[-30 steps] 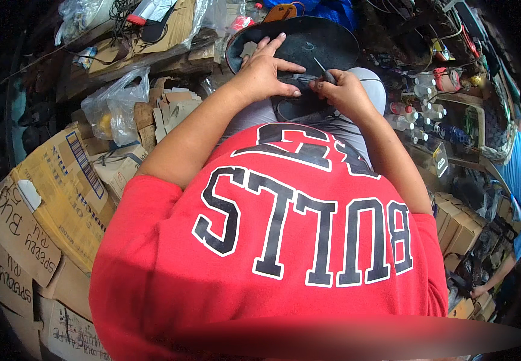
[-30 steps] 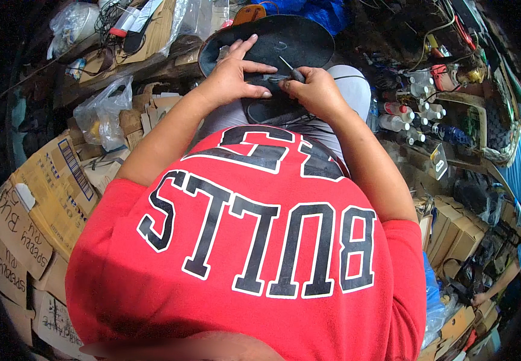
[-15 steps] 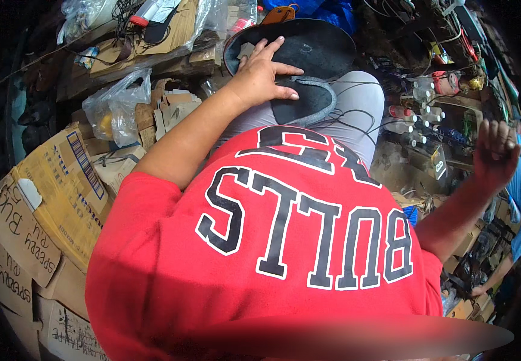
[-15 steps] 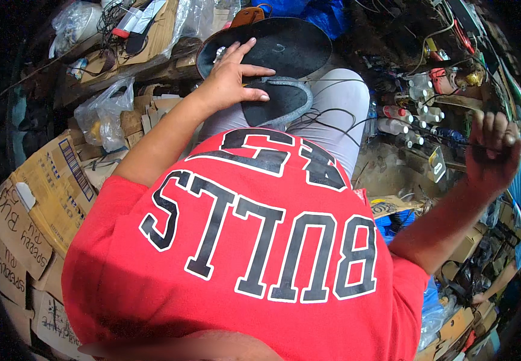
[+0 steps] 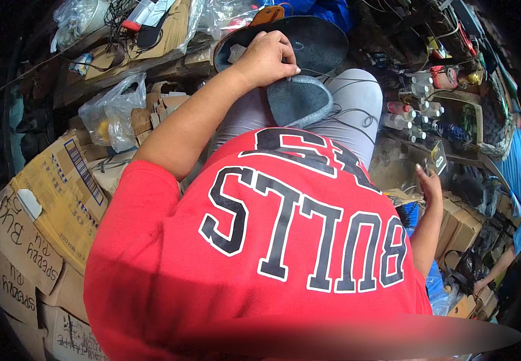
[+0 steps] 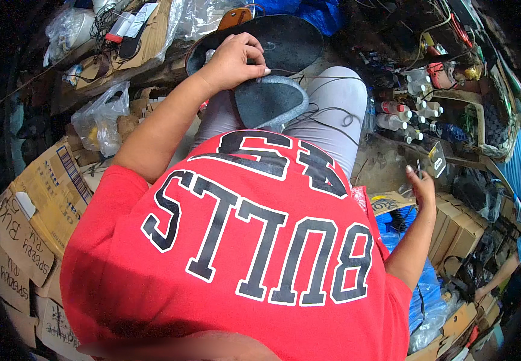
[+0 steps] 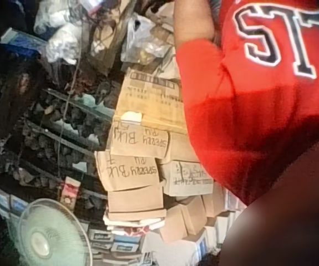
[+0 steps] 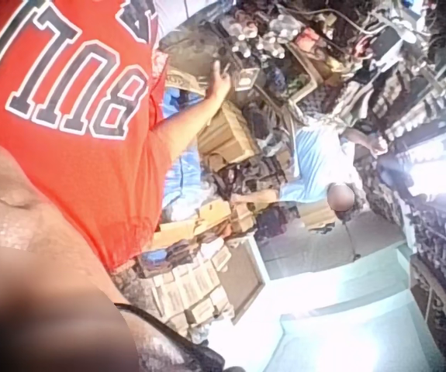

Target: Manually sewing and assembling shoe components.

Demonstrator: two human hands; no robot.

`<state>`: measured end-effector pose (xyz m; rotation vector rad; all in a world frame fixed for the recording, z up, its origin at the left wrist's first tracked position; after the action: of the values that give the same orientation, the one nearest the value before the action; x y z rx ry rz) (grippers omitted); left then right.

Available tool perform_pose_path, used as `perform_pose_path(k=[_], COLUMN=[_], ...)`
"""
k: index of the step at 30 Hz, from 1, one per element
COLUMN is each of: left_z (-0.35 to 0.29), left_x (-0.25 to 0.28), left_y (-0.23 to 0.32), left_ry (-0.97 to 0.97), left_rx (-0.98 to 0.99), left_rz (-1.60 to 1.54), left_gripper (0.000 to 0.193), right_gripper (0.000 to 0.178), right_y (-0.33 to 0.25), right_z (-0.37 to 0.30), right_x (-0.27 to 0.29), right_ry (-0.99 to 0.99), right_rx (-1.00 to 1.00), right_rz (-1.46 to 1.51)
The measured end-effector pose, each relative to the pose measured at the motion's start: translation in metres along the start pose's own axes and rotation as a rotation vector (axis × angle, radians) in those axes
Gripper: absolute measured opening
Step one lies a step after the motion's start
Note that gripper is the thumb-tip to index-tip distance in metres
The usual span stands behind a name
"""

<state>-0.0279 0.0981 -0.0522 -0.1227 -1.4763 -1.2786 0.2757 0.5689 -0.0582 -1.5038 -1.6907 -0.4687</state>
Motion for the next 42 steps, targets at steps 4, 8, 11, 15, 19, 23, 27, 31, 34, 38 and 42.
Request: perform_pose_path(k=[4, 8, 11, 15, 19, 23, 27, 31, 34, 38, 42], left_z=[0.004, -0.017, -0.038, -0.050, -0.047, -0.055, -0.054, -0.032, -0.010, 0.017, 0.019], left_x=[0.008, 0.026, 0.031, 0.023, 0.024, 0.029, 0.016, 0.009, 0.015, 0.021, 0.007], left_y=[-0.009, -0.007, 0.008, 0.023, 0.025, 0.028, 0.033, 0.029, 0.011, -0.027, -0.046], left_ry=[-0.040, -0.045, -0.022, 0.018, -0.020, -0.164, -0.132, 0.102, 0.222, 0.046, -0.037], left_rx=[-0.061, 0.044, -0.171, -0.246, -0.225, -0.310, -0.345, -0.361, 0.101, 0.436, 0.606], left_rz=[-0.084, -0.337, -0.176, -0.104, -0.065, 0.068, 0.249, 0.195, -0.027, -0.309, -0.682], left_gripper=[0.015, 0.020, 0.029, 0.032, 0.042, 0.055, 0.060, 0.038, 0.037, 0.046, 0.043], right_gripper=[0.037, 0.031, 0.029, 0.027, 0.029, 0.030, 0.036, 0.032, 0.030, 0.031, 0.030], right_y=[0.022, 0.016, -0.014, -0.067, -0.122, -0.169, -0.189, -0.187, -0.170, -0.147, -0.182], right_z=[0.009, 0.006, -0.012, -0.036, -0.060, -0.097, -0.122, -0.104, -0.069, -0.048, -0.074], right_x=[-0.014, -0.013, -0.005, -0.013, -0.028, -0.014, -0.021, -0.007, 0.014, 0.012, -0.012], right_ry=[-0.208, -0.140, -0.213, -0.400, -0.445, -0.471, -0.416, -0.357, -0.383, -0.272, -0.344], right_rx=[-0.025, -0.184, -0.181, -0.055, 0.157, 0.250, 0.299, 0.245, 0.193, 0.263, 0.410], right_rz=[-0.178, -0.186, -0.252, -0.420, -0.335, -0.175, -0.154, -0.237, -0.390, -0.405, -0.181])
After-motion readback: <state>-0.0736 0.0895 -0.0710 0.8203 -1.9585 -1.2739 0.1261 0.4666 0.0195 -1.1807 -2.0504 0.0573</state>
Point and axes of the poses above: each hand's wrist, its own z-axis towards the middle knuckle, its own x-axis out of the back of the hand, y = z × x, the point moved 1 cm from there along z, towards the middle knuckle, and after that the axes turned 11 degrees about -x, right-handed, at the moved point
